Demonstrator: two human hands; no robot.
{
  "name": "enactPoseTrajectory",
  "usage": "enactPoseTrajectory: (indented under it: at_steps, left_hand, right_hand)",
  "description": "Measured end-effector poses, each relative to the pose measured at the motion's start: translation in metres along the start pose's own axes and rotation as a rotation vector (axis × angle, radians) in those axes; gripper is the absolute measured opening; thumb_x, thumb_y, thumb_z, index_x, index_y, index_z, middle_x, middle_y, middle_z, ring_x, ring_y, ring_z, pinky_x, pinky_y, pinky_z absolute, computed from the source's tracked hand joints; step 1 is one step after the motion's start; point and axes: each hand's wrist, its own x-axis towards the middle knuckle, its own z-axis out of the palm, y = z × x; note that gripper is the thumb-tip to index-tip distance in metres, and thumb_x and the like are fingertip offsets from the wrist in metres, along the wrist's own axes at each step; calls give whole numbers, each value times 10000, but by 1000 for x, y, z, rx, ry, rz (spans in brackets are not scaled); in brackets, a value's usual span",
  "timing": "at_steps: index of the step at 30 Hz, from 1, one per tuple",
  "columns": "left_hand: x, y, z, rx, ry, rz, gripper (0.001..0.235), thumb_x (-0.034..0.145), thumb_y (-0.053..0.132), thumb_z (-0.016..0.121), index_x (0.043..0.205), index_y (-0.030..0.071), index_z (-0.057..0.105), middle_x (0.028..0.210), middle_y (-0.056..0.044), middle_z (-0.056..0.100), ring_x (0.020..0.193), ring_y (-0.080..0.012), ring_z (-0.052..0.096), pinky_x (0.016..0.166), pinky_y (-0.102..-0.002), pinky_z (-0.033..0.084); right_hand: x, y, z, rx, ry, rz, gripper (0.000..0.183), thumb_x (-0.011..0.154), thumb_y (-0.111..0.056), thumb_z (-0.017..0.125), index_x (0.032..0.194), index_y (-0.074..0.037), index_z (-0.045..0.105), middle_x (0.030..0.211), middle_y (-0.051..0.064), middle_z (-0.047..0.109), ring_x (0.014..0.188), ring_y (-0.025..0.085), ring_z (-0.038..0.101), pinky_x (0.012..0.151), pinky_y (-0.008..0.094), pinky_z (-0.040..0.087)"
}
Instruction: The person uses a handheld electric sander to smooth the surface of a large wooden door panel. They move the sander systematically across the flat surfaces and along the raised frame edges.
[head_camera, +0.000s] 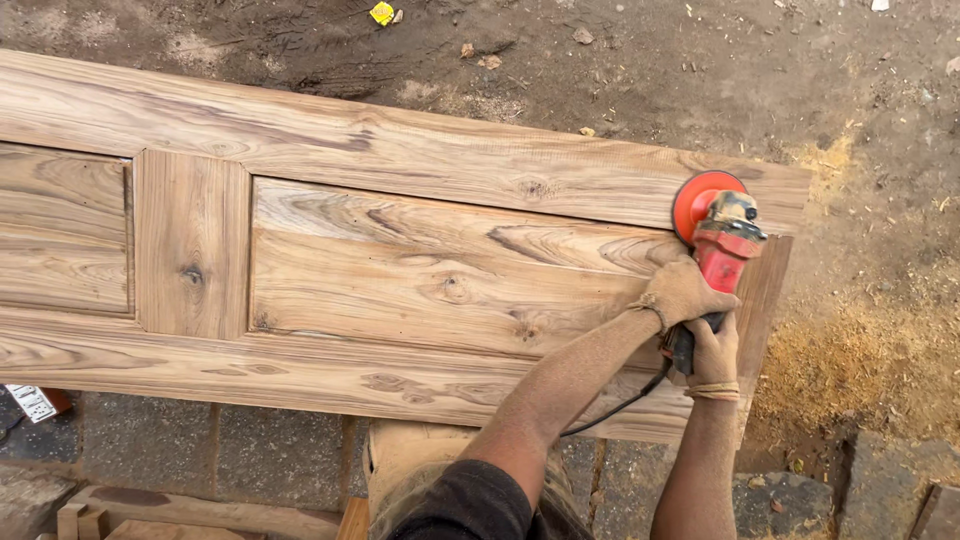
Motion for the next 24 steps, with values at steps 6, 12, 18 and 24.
enactPoseTrajectory:
  at_steps: [6,12,18,24]
  left_hand:
    - [25,18,20,23,-65,79,991,507,641,835,1146,-99,673,1059,-269,700,1000,-380,733,880,-426,589]
    - [-5,-16,-86,130,-37,-64,867,500,629,752,1074,-20,717,993,-182,760,936,-321,763,877,-493,525]
    - [-63,-102,-215,4,179,-50,947,559,670,814,1065,-115,657,984,-285,731,963,-397,743,878,-439,576]
    - [-128,-185,-355,-52,361,-130,932,564,617,861,1080,-125,635,990,-292,714,943,-415,734,841,-445,591]
  right_hand:
    - [1,-14,-3,107,61,58,495,891,-52,579,1369,-144,485,1142,76,628,821,200,692,594,368,596]
    - [-2,-5,81,88,-52,23,453,909,-39,612,1341,-76,483,1156,78,621,901,175,666,709,328,585]
    - [-30,2,219,42,-230,10,441,899,-53,665,1309,-58,504,1132,85,639,906,170,670,743,309,581]
    - [-63,13,370,-2,-393,40,483,876,-55,689,1322,-49,504,1099,86,638,908,170,656,753,311,575]
